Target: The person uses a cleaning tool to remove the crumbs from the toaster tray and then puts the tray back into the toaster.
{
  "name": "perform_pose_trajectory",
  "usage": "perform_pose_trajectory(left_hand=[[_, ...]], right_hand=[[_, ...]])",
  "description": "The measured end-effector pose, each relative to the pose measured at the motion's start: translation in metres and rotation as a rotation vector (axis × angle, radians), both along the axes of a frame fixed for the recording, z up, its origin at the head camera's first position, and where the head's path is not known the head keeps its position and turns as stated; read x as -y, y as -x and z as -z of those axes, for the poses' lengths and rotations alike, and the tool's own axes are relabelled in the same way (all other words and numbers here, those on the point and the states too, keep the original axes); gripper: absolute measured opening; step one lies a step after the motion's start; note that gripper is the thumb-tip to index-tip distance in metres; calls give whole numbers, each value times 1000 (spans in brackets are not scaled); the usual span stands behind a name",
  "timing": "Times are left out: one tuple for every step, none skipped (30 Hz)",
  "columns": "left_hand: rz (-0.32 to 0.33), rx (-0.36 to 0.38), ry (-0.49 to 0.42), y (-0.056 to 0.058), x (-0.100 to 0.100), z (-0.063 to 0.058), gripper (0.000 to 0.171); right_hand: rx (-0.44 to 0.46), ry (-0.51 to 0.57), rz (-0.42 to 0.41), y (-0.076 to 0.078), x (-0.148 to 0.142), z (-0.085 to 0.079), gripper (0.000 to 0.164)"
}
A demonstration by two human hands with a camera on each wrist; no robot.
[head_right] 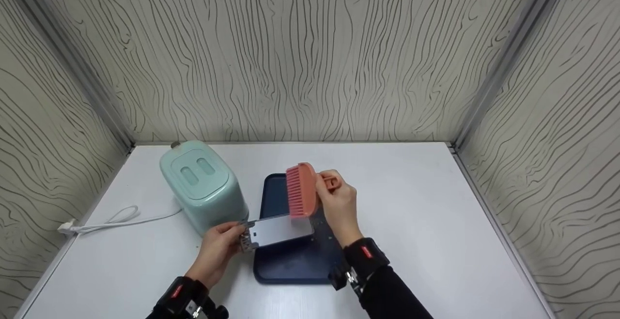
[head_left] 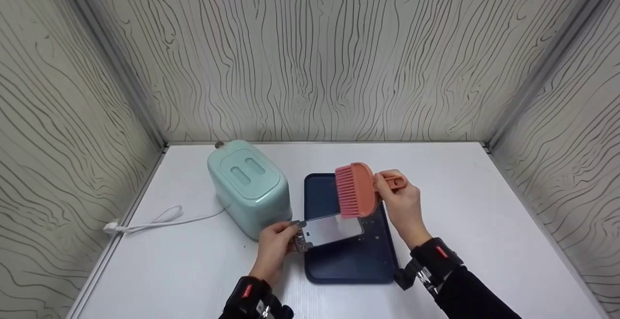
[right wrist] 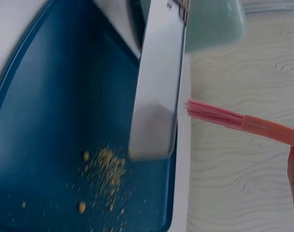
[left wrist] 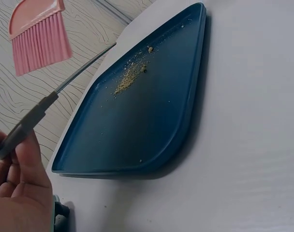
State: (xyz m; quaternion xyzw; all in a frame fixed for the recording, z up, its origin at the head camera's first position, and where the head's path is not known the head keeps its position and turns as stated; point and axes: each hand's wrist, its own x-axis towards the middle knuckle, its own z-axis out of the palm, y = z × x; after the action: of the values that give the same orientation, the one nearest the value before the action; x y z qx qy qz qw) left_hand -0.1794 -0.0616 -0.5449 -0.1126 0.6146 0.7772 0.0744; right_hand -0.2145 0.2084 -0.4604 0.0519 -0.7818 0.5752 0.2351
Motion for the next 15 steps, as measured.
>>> perform_pose_trajectory(left_hand=[[-1,3,-4,0,0,-1,27],[-1,1,-2,0,-1,-1,27],[-4,2,-1,-1,-1,-1,28],[-6,3,1,-1,-2,-2,28],[-8,3,0,-1,-2,-2,28],[-7,5,1,-1,-2,-2,29],[-7,7,0,-1,-3,-2,29],[-8,6,1,-1,-3,-2,29],[-8,7,-2,-1,-3,-2,29],[-5,6,-3,-1,-4,-2,29],[-3,5,-5,-1,-4,-2,30],[-2,4,-8,-1,-4,-2,30],[-1,2,-11,-1,-4,-2,30],[0,-1,-12,-2,-4,-2,30],[2,0,-15,-2,-5,-3,30]], right_hand=[[1,25,-21,-1,4,-2,15],[9,54,-48,-3,9,-4,16],[22,77,-68,-5,13,-6,16],[38,106,-91,-6,16,-7,17],[54,128,-114,-8,20,-8,18],[73,146,-131,-9,24,-9,19],[94,164,-148,-10,27,-9,20],[113,179,-162,-11,30,-9,21],[127,187,-173,-12,33,-9,21],[140,198,-187,-13,36,-9,22],[153,204,-198,-13,39,-8,22],[163,216,-213,-13,41,-7,22],[171,221,-224,-13,43,-7,23],[177,222,-235,-14,46,-6,23],[182,221,-242,-14,47,-6,23]])
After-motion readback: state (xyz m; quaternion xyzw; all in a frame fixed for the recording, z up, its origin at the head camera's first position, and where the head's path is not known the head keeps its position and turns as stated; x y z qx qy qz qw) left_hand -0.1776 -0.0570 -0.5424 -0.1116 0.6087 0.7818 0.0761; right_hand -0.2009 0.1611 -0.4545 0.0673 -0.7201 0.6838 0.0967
